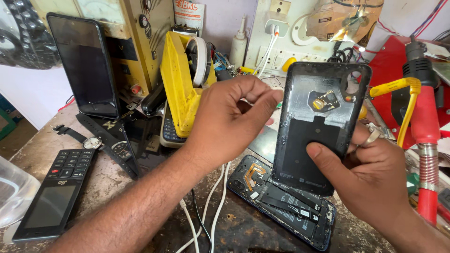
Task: The person disassembles a smartphone at a cluttered repair workbench. They pry off the back cover, lift out an internal flex-cable assembly, use a screwdriver on the exposed chassis, and repeatedly turn the phone and its separated back panel over in their hands while working on the internal components.
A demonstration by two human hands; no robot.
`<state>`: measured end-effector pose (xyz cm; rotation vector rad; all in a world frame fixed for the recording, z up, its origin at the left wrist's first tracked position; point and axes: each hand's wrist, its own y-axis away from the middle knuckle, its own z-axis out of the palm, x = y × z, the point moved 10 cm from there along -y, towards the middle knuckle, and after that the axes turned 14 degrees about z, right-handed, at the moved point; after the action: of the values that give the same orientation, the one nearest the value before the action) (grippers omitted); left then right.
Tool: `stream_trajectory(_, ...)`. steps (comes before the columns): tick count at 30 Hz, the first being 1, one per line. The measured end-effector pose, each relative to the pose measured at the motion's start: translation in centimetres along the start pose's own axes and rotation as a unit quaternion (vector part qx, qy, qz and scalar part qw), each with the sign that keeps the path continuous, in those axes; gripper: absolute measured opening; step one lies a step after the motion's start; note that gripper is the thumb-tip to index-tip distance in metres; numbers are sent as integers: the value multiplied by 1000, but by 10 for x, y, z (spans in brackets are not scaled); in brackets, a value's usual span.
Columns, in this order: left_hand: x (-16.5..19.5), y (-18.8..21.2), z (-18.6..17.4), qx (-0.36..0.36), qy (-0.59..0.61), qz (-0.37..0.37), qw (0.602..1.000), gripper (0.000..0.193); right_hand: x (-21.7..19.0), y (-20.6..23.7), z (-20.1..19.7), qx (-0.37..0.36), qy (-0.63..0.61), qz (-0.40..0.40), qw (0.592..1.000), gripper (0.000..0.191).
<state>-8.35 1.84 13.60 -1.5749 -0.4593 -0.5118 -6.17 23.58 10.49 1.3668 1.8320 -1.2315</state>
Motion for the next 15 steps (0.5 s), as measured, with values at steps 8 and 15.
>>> stream_trajectory(8,5,4,6,-16,-56,22,998,9,-12,3,9,-20,-23,-24,999,21)
stream_trajectory(15,15,11,7,-1,-173,37,984,8,-38,17,19,16,112,-105,988,23)
